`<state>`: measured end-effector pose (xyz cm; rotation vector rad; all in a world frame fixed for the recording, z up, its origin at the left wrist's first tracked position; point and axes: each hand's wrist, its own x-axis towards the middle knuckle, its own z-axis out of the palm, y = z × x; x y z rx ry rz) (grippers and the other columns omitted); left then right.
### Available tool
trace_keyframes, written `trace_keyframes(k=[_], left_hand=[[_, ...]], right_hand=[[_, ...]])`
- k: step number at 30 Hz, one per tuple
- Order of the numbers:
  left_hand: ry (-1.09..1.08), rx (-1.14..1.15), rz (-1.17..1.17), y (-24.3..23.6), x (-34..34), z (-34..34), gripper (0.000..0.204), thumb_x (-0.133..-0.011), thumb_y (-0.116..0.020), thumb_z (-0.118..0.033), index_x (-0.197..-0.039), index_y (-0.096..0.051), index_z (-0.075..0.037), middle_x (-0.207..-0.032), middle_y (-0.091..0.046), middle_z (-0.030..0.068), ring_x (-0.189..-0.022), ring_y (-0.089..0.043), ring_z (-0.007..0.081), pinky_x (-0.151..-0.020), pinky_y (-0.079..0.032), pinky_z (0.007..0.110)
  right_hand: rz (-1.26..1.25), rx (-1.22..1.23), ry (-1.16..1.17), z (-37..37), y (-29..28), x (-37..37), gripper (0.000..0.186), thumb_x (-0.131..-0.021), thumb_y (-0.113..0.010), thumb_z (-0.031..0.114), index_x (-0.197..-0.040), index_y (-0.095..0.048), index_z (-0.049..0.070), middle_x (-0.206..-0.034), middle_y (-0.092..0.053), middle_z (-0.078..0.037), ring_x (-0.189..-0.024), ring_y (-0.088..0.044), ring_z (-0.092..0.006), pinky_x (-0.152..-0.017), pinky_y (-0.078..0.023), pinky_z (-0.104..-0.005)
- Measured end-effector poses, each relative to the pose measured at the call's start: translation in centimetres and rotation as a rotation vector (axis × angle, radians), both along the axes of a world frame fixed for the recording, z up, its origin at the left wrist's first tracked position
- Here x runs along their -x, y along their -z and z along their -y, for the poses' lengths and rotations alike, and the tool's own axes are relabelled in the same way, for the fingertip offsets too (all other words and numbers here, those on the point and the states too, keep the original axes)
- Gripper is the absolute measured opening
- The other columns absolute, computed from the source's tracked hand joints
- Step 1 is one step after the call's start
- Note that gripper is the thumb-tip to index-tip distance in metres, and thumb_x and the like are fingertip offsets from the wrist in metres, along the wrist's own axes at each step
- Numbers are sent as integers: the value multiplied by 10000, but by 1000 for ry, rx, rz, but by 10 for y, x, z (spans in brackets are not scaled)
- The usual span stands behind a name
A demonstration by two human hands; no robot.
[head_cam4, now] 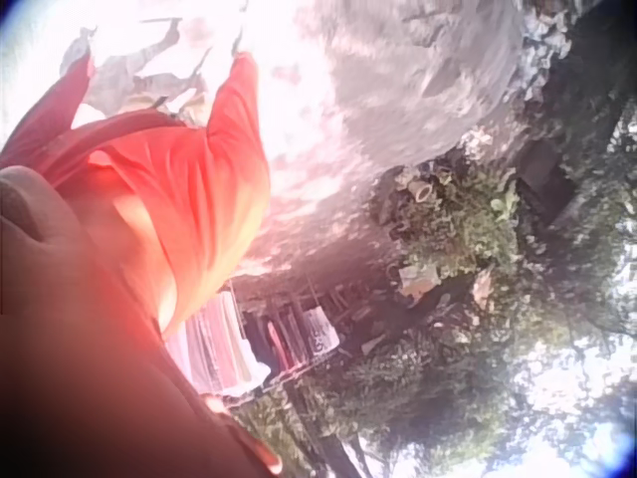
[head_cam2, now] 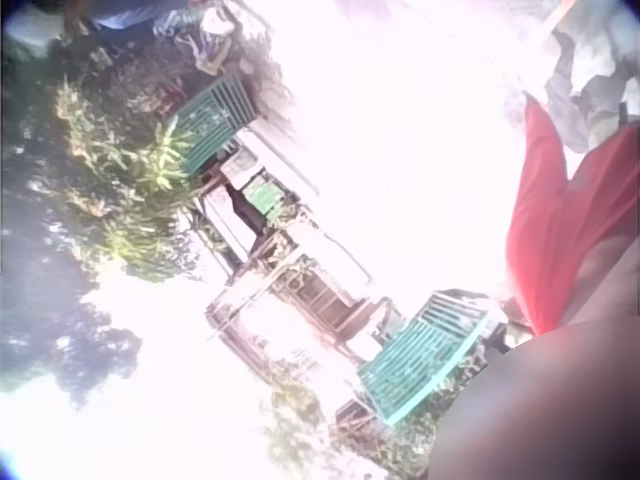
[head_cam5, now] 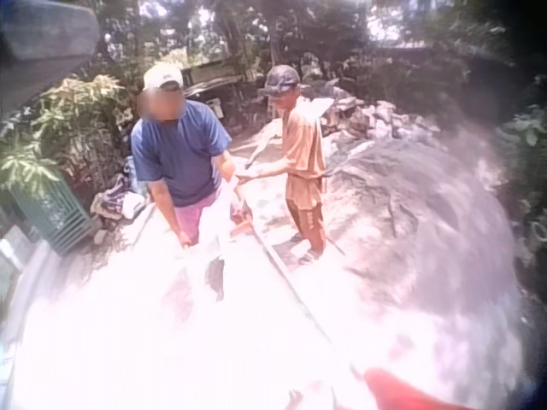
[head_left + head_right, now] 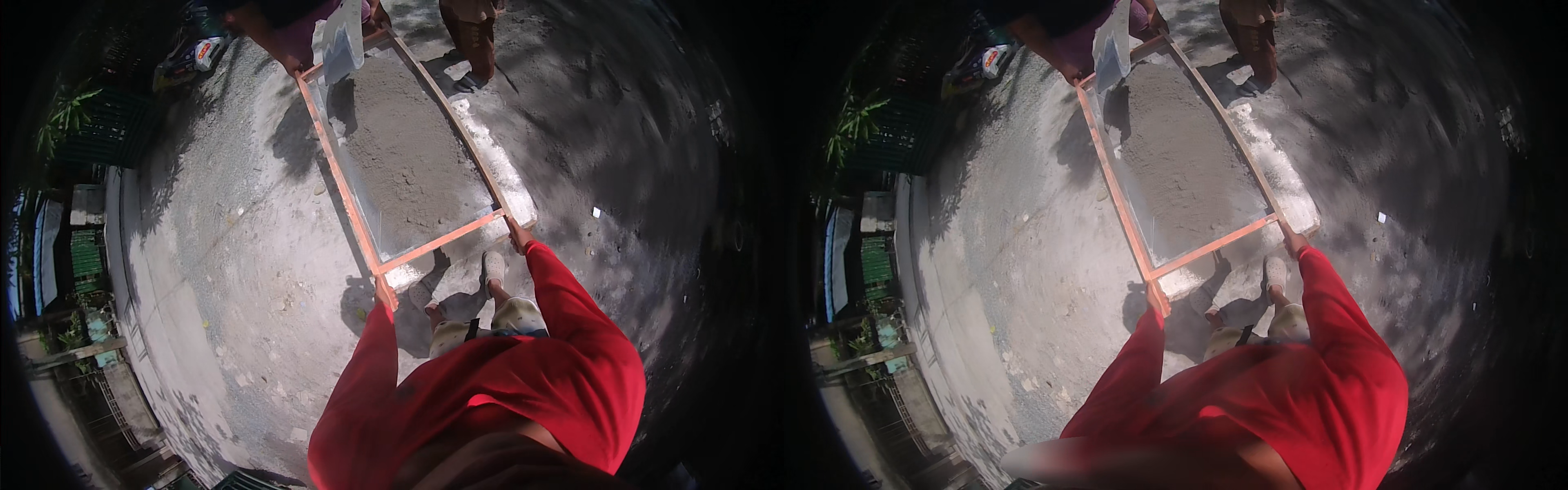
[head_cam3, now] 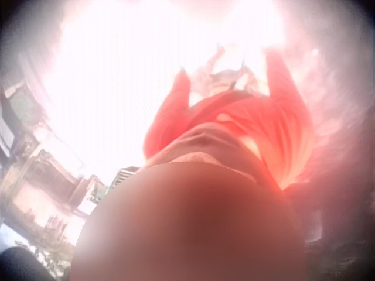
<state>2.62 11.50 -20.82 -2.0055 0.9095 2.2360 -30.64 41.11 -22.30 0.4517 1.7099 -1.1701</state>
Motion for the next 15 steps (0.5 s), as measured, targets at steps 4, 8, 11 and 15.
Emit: trace_keyframes(k=[4, 8, 11, 15], left_hand=[[44, 26, -13, -5, -2, 6, 622, -592, -420, -706, -555, -391, -86, -434, -343, 19, -341, -345, 166, -349, -303, 285], [64, 57, -21, -20, -6, 8, 622, -591, -423, -705, -556, -392, -85, -436, -346, 21, -342, -347, 165, -350, -306, 285], [79, 86, -20, -40, -11, 8, 622, -590, -426, -705, -556, -392, -84, -437, -349, 22, -342, -350, 164, -351, -308, 285], [110, 114, 36, -62, -26, 9, 611, -592, -453, -687, -563, -398, -79, -439, -360, 26, -346, -362, 154, -346, -317, 281]], right_hand=[[-12, -32, 2, -1, -13, -4, 622, -597, -422, 720, -613, -423, 98, -469, -337, -2, -370, -315, -127, -356, -242, -258], [11, -12, 28, -7, -33, -12, 620, -585, -433, 724, -607, -416, 104, -459, -341, 2, -363, -315, -133, -356, -248, -264], [-7, 0, 20, -9, -46, -21, 626, -584, -422, 730, -603, -419, 104, -462, -343, -1, -363, -315, -137, -356, -252, -269], [-18, 10, 44, -7, -58, -42, 636, -591, -414, 727, -619, -436, 92, -463, -343, -4, -358, -316, -137, -348, -249, -270]])
